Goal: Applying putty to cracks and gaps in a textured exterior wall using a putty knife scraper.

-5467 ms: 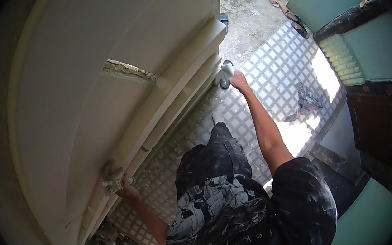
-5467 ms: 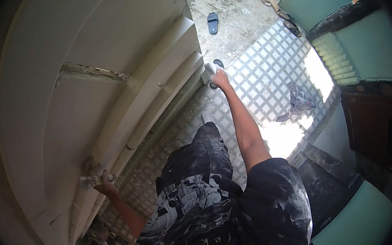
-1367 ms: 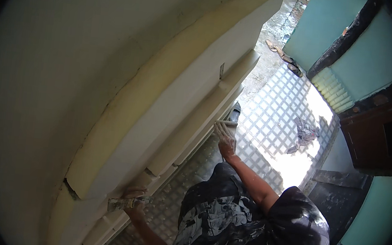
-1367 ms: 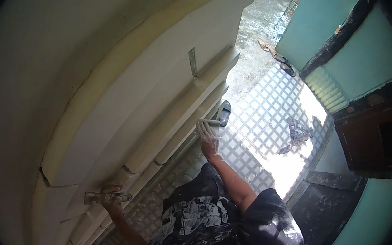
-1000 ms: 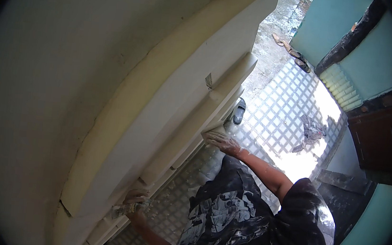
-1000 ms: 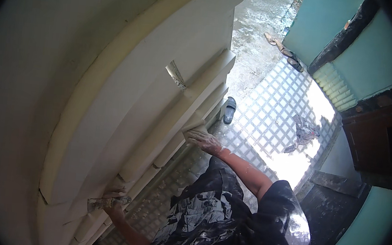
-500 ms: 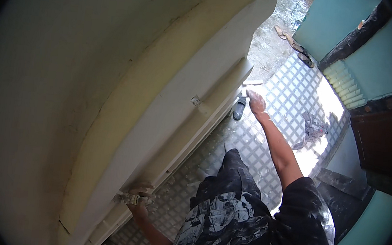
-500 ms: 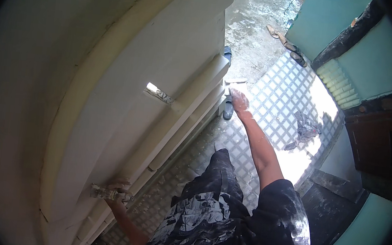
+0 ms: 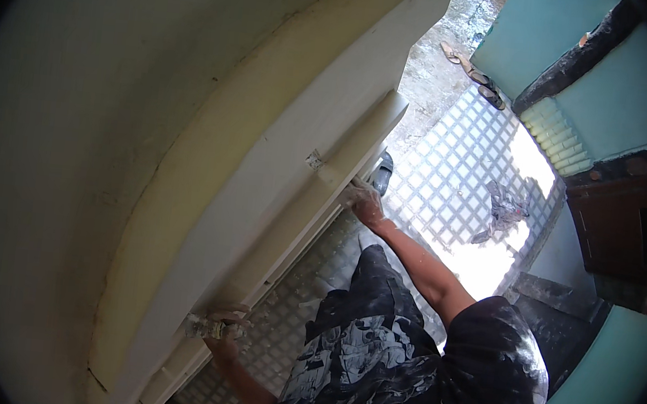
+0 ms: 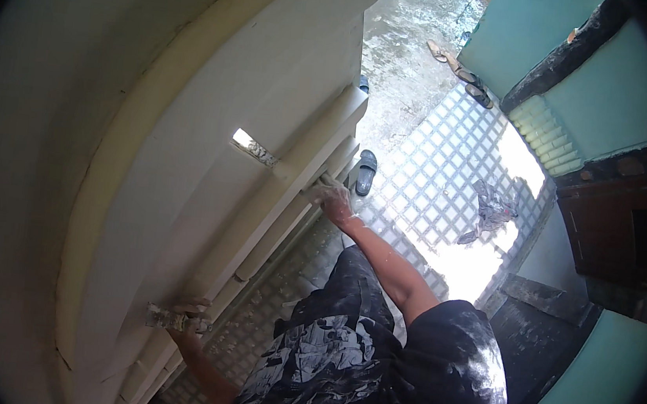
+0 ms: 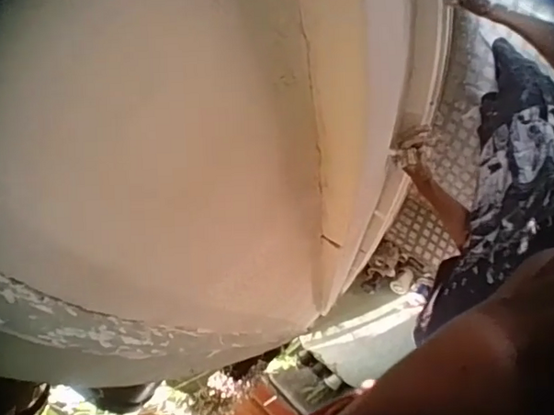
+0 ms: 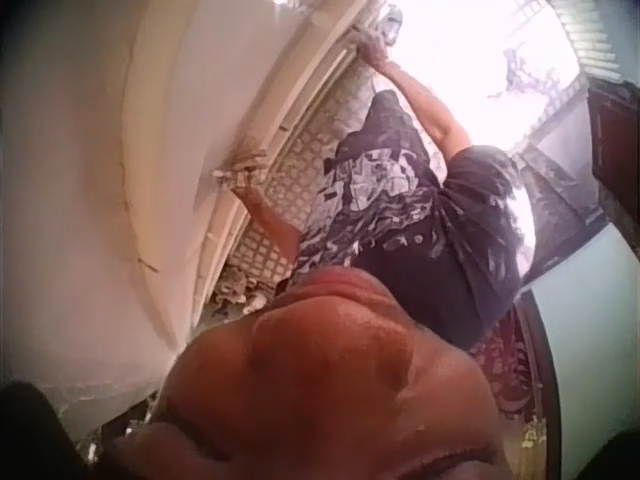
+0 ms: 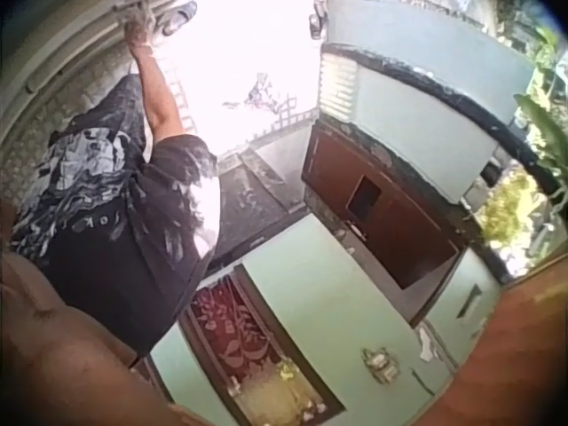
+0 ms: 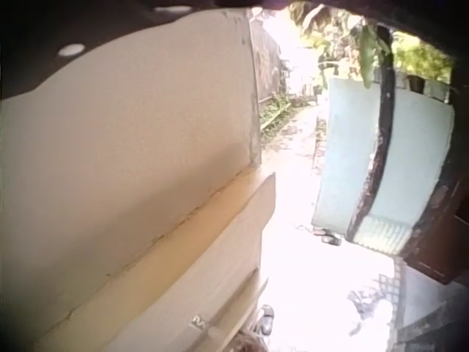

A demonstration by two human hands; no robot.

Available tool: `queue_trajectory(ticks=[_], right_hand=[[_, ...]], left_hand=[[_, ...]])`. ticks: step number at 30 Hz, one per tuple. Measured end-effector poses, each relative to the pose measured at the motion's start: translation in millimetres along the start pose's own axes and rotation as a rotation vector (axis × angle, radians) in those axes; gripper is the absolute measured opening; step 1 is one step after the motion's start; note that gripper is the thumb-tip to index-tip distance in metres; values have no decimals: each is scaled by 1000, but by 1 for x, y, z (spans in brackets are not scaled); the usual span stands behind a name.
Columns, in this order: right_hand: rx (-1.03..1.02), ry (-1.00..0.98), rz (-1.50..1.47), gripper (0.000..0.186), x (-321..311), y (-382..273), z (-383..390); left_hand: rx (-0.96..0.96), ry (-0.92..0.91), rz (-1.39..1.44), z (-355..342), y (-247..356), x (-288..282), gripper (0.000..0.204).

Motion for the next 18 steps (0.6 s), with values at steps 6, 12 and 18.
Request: queue_trajectory(ticks=[6, 12, 18], right_hand=[[-314, -271, -298, 55, -6, -58, 71], [364, 35, 279, 71, -67, 41, -5], [110, 193, 548, 34, 11, -15, 17]], left_hand=[[17, -92, -20, 2, -4, 2, 16], [302, -108, 71, 0, 14, 25, 6], [101, -136, 114, 3, 34, -6, 10]])
Point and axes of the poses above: each hand's wrist, its own z-axis away from the middle knuckle, its own x-axis out of the palm, y = z × x, the point moved 2 cm from there along -z, towards the middle knuckle, and after that the axes turned 10 degrees about z, right-handed, at the moved point
